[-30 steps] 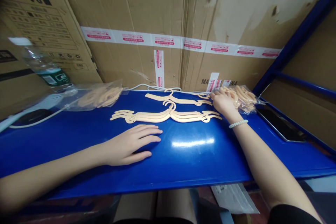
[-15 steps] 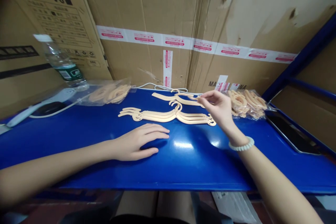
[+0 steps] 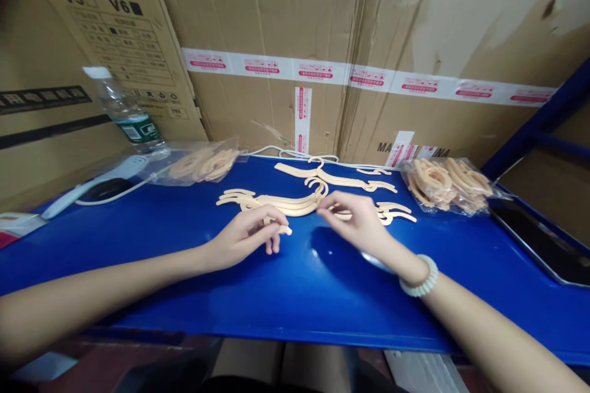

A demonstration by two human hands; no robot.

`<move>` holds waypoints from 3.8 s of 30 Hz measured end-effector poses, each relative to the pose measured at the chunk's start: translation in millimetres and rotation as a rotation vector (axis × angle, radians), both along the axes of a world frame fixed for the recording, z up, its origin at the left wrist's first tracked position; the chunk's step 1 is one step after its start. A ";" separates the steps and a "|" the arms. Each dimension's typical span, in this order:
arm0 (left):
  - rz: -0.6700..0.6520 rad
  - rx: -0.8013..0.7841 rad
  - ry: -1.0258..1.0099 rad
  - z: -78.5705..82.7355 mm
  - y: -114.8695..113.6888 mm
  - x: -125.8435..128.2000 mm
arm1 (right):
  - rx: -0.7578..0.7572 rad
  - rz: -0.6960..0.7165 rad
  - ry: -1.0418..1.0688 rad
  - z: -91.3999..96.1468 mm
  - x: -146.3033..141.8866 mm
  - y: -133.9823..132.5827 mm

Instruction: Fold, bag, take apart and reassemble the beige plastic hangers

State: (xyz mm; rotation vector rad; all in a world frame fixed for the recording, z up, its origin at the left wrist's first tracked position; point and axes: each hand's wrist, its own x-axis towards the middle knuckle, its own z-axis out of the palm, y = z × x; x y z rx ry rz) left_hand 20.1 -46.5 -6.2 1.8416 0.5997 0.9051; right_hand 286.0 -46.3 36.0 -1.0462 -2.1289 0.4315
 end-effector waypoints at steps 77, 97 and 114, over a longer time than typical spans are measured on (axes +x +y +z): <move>0.362 -0.485 -0.505 13.0 36.4 -18.5 | 0.169 0.030 -0.161 35.7 67.0 31.4; 0.533 -0.382 -0.513 10.7 33.7 -17.5 | 0.035 -0.002 -0.190 35.6 61.2 24.7; 0.564 -0.322 -0.493 11.5 31.1 -17.2 | -0.029 -0.027 -0.142 34.0 62.5 24.4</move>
